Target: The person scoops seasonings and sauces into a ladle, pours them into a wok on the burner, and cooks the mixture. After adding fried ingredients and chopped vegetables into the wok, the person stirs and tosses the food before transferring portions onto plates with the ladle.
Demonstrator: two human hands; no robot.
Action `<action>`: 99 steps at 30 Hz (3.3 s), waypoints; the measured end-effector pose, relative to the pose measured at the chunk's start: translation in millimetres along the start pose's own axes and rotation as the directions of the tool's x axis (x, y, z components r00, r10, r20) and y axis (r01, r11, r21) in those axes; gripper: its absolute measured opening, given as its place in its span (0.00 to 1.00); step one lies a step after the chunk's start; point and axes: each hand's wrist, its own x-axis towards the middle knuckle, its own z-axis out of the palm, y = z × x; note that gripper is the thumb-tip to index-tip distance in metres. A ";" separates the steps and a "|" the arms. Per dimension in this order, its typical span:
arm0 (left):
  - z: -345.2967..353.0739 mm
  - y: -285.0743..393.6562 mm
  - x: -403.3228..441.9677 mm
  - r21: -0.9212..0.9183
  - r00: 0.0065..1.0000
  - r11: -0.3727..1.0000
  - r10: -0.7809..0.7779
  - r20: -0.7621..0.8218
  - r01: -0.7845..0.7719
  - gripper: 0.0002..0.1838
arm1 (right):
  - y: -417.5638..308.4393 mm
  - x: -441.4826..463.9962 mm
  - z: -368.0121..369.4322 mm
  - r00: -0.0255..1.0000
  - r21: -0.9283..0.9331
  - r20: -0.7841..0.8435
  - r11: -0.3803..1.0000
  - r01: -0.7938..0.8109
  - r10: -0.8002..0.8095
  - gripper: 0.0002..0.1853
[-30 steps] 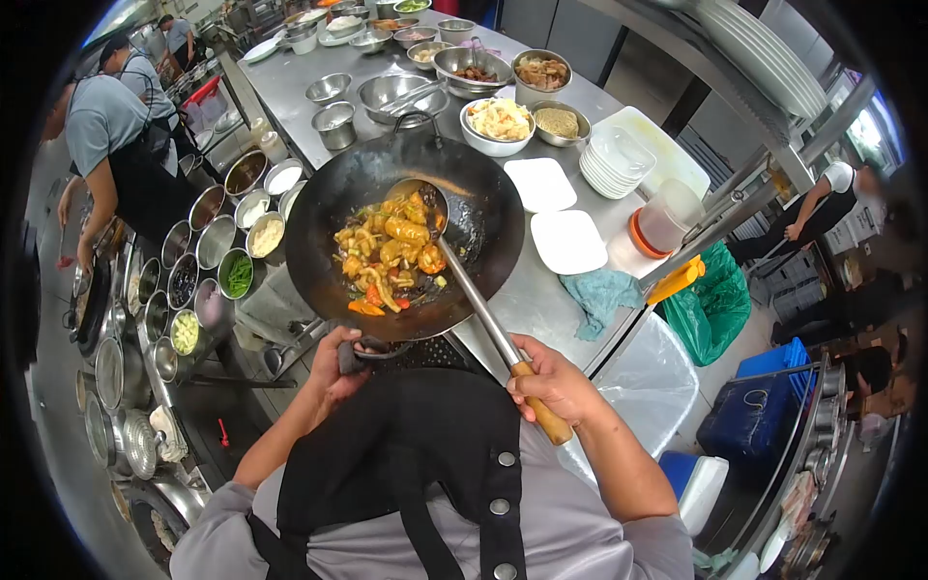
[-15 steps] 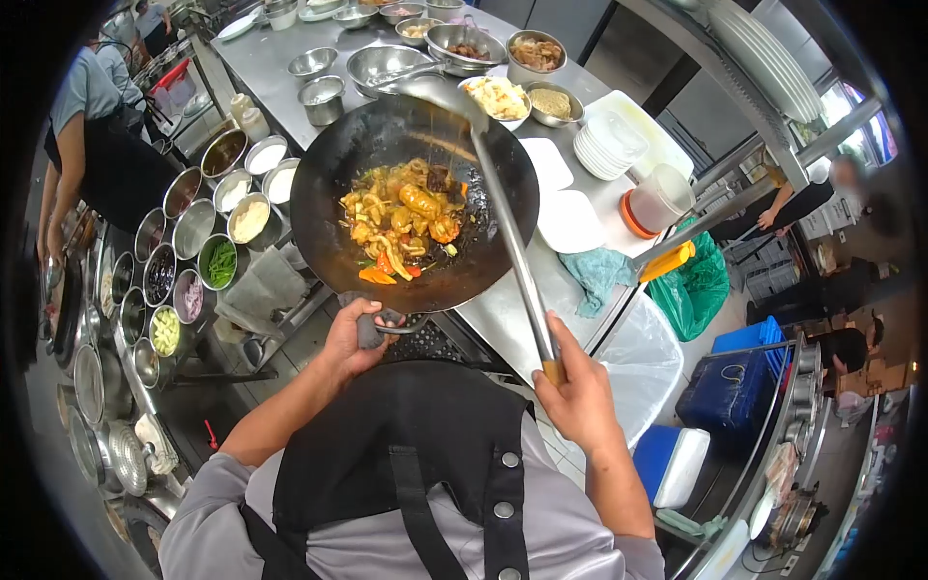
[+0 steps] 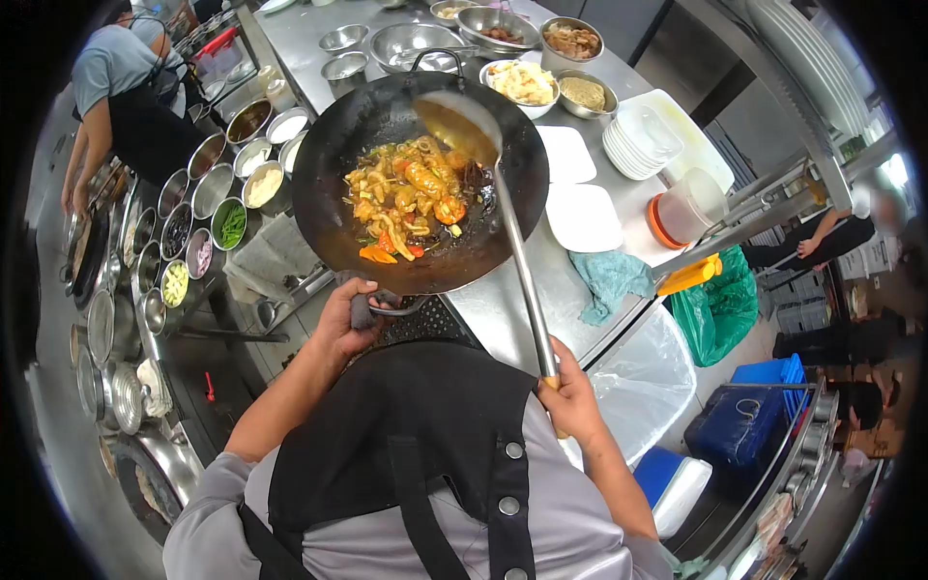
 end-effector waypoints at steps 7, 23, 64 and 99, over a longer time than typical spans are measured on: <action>1.6 1.4 -0.9 -0.054 0.999 0.998 -0.027 0.023 0.028 0.15 | -69.4 7.4 -6.6 0.986 0.270 0.145 0.955 -0.119 0.082 0.38; -9.2 -0.6 6.8 -0.043 0.999 0.999 0.031 -0.009 -0.031 0.21 | -74.0 18.6 -13.6 0.964 0.185 0.179 0.955 -0.231 0.198 0.38; 2.3 -3.1 -2.0 -0.005 1.000 1.000 0.007 0.027 -0.007 0.12 | -71.3 -11.2 -57.6 0.944 0.925 0.293 0.296 -0.238 -0.155 0.37; 0.4 -6.4 -3.2 -0.047 0.998 0.998 0.041 -0.055 -0.044 0.12 | -66.2 28.8 -21.7 0.993 0.362 0.031 0.925 -0.116 0.113 0.35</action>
